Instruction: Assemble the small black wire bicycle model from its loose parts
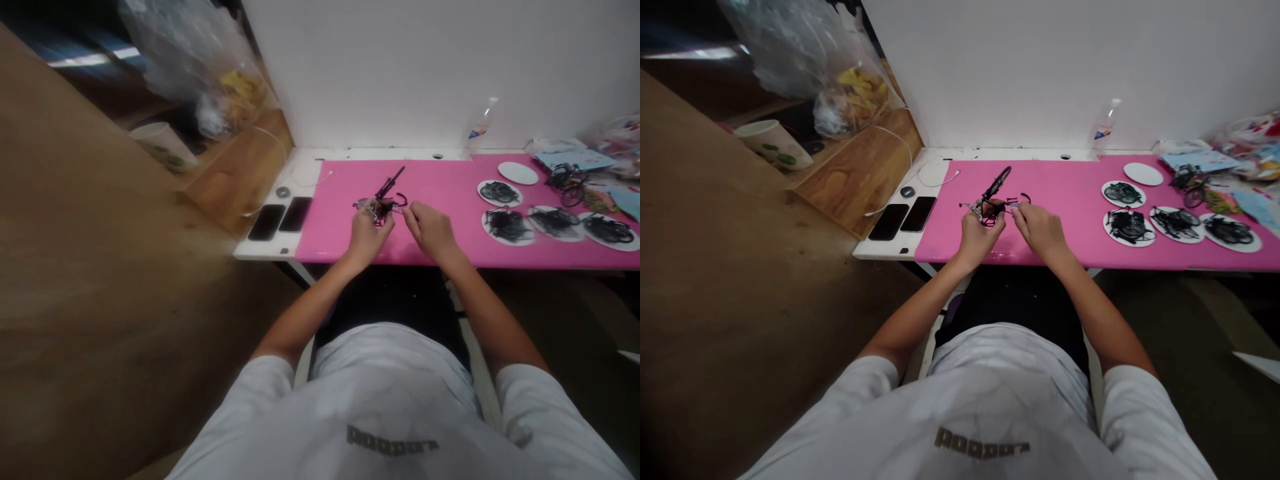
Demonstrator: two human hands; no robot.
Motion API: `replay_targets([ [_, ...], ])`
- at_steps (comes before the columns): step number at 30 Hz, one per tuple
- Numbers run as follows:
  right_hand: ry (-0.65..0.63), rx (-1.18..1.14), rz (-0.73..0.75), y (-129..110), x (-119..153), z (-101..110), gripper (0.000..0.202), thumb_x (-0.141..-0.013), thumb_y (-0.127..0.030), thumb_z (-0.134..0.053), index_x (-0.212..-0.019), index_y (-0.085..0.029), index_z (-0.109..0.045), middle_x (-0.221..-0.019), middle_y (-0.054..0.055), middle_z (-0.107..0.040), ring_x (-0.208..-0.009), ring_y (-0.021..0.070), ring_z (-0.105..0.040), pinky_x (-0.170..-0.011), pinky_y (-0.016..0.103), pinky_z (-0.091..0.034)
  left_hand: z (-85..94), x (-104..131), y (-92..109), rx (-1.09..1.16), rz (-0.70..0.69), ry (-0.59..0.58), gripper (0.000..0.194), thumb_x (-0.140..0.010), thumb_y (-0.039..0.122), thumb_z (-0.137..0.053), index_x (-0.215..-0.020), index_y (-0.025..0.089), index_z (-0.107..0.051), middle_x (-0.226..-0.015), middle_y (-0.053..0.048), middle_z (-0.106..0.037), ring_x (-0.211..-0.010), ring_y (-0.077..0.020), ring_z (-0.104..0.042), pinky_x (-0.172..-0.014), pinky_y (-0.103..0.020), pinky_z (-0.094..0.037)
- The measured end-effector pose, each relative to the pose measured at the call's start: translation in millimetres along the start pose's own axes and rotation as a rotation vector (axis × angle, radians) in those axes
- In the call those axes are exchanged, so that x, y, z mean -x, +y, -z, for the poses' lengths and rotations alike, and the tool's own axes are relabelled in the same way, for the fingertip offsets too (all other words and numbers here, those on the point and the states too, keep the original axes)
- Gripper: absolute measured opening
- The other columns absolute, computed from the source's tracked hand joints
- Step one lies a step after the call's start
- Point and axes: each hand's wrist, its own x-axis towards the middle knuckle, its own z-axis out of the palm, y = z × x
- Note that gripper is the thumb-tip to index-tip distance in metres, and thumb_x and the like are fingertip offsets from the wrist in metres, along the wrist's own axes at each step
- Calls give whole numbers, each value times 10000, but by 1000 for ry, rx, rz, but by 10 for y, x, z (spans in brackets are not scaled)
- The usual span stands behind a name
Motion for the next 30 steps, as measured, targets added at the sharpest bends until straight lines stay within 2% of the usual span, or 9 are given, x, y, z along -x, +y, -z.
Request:
replay_targets([
  [3, 9, -90, -26, -15, 11, 13, 442, -1163, -561, -398, -1008, -225, -638, -864, 76, -764, -712, 219, -659, -610, 327, -322, 18, -26, -19, -8, -3, -20, 244, -944, 180, -735, -1176, 228, -795, -1060, -83, -822, -919, -204, -749, -898, -362, -604],
  [7, 2, -193, 4, -28, 19, 17, 291, -1122, -492, -515, -1129, -222, -622, -1027, 98, -780, -856, 236, -711, -658, 328, -429, 47, -61, -53, -16, -16, -33, 225, -943, 172, -734, -1150, 228, -803, -1056, -83, -822, -903, -203, -742, -890, -362, -601],
  [13, 52, -126, 75, 36, 6, -64, 374, -1175, -503, -440, -1092, -208, -656, -1058, 144, -753, -983, 268, -708, -692, 347, -488, 54, -60, -30, 7, -1, -18, 225, -947, 185, -731, -1159, 227, -792, -1074, -80, -822, -919, -193, -755, -892, -346, -609],
  [18, 75, -77, 74, 57, 11, -118, 472, -1185, -576, -395, -1052, -208, -659, -1011, 138, -756, -943, 257, -708, -684, 339, -478, 44, -38, -2, 12, 24, -5, 224, -944, 187, -750, -1163, 218, -784, -1073, -87, -826, -937, -207, -758, -903, -362, -615],
  [30, 94, -73, 15, -33, 10, -66, 548, -1184, -637, -346, -925, -226, -600, -855, 85, -720, -777, 208, -646, -625, 324, -340, 22, -4, -8, -15, -8, -18, 225, -996, 187, -690, -1208, 190, -766, -1112, -101, -815, -956, -193, -758, -912, -339, -607],
])
